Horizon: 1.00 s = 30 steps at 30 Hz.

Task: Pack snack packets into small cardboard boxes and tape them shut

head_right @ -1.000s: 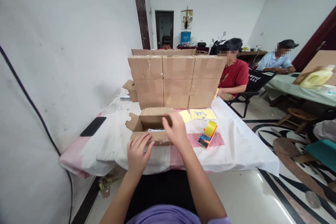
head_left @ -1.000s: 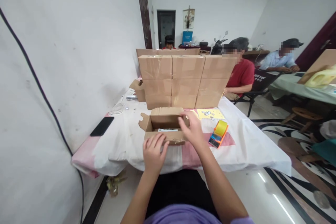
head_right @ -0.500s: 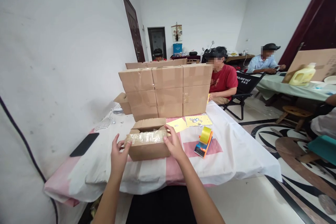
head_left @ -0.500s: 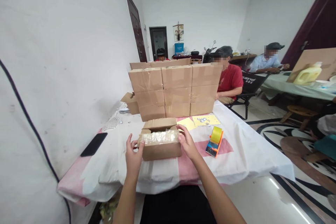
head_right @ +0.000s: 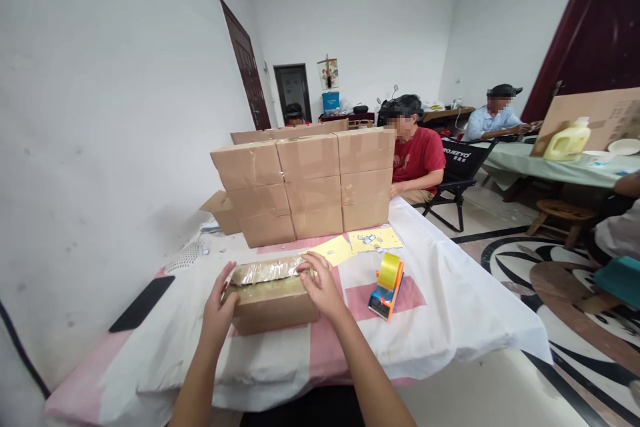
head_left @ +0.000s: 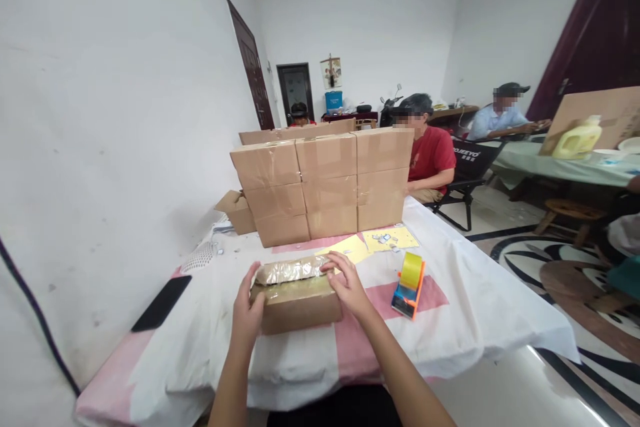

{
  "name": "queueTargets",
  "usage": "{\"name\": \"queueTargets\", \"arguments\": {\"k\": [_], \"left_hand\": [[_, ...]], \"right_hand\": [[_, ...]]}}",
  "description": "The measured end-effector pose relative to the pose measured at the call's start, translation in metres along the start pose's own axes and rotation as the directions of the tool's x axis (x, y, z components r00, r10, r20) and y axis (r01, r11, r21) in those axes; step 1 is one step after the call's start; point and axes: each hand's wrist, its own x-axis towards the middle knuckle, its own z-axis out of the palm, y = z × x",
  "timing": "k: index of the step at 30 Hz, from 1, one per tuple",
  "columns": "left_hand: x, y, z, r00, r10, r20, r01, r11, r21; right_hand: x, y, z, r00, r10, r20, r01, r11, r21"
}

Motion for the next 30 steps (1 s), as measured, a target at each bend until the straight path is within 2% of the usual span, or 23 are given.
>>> {"name": "queueTargets", "arguments": {"k": [2, 4, 6, 8, 10, 13, 17, 19, 23, 25, 27, 30], "left_hand": [[-0.001, 0.001, -0.003, 0.983, 0.159, 0.089, -0.177, 0.950, 0.256], [-0.003, 0.006, -0.003, 0.944, 0.279, 0.178, -0.330, 0.844, 0.424], [-0.007, 0.015, 0.001, 0.907, 0.342, 0.245, -0.420, 0.770, 0.480], [-0.013, 0.022, 0.007, 0.884, 0.363, 0.295, -0.466, 0.738, 0.489], [-0.017, 0.024, 0.013, 0.877, 0.366, 0.311, -0.478, 0.729, 0.489], [-0.020, 0.019, 0.018, 0.881, 0.374, 0.290, -0.472, 0.744, 0.474], [-0.020, 0.013, 0.021, 0.888, 0.398, 0.230, -0.460, 0.779, 0.426], [-0.021, 0.016, 0.022, 0.894, 0.396, 0.208, -0.447, 0.794, 0.411], [-0.022, 0.027, 0.022, 0.915, 0.366, 0.169, -0.403, 0.820, 0.407], [-0.022, 0.031, 0.021, 0.917, 0.356, 0.179, -0.398, 0.822, 0.408], [-0.022, 0.032, 0.021, 0.917, 0.351, 0.190, -0.399, 0.826, 0.398], [-0.020, 0.031, 0.021, 0.922, 0.334, 0.194, -0.384, 0.840, 0.383]], "right_hand": [[-0.004, 0.000, -0.003, 0.999, -0.018, 0.027, 0.020, 0.998, -0.054], [-0.008, -0.001, -0.005, 0.998, -0.024, 0.054, 0.028, 0.996, -0.081], [-0.015, -0.003, -0.006, 0.996, -0.033, 0.078, 0.042, 0.993, -0.111], [-0.024, -0.007, -0.011, 0.997, -0.032, 0.070, 0.043, 0.987, -0.155], [-0.036, -0.011, -0.023, 0.999, -0.036, 0.003, 0.035, 0.977, -0.212], [-0.058, -0.019, -0.055, 0.979, -0.062, -0.193, 0.003, 0.956, -0.292], [-0.085, -0.028, -0.112, 0.890, -0.038, -0.454, -0.137, 0.928, -0.347], [-0.098, -0.029, -0.137, 0.852, -0.014, -0.523, -0.208, 0.908, -0.364], [-0.116, -0.014, -0.166, 0.797, 0.094, -0.596, -0.319, 0.904, -0.285], [-0.119, -0.002, -0.169, 0.770, 0.191, -0.609, -0.354, 0.922, -0.158], [-0.115, 0.010, -0.167, 0.763, 0.283, -0.581, -0.359, 0.933, -0.017], [-0.095, 0.022, -0.162, 0.758, 0.343, -0.555, -0.339, 0.934, 0.114]]}}
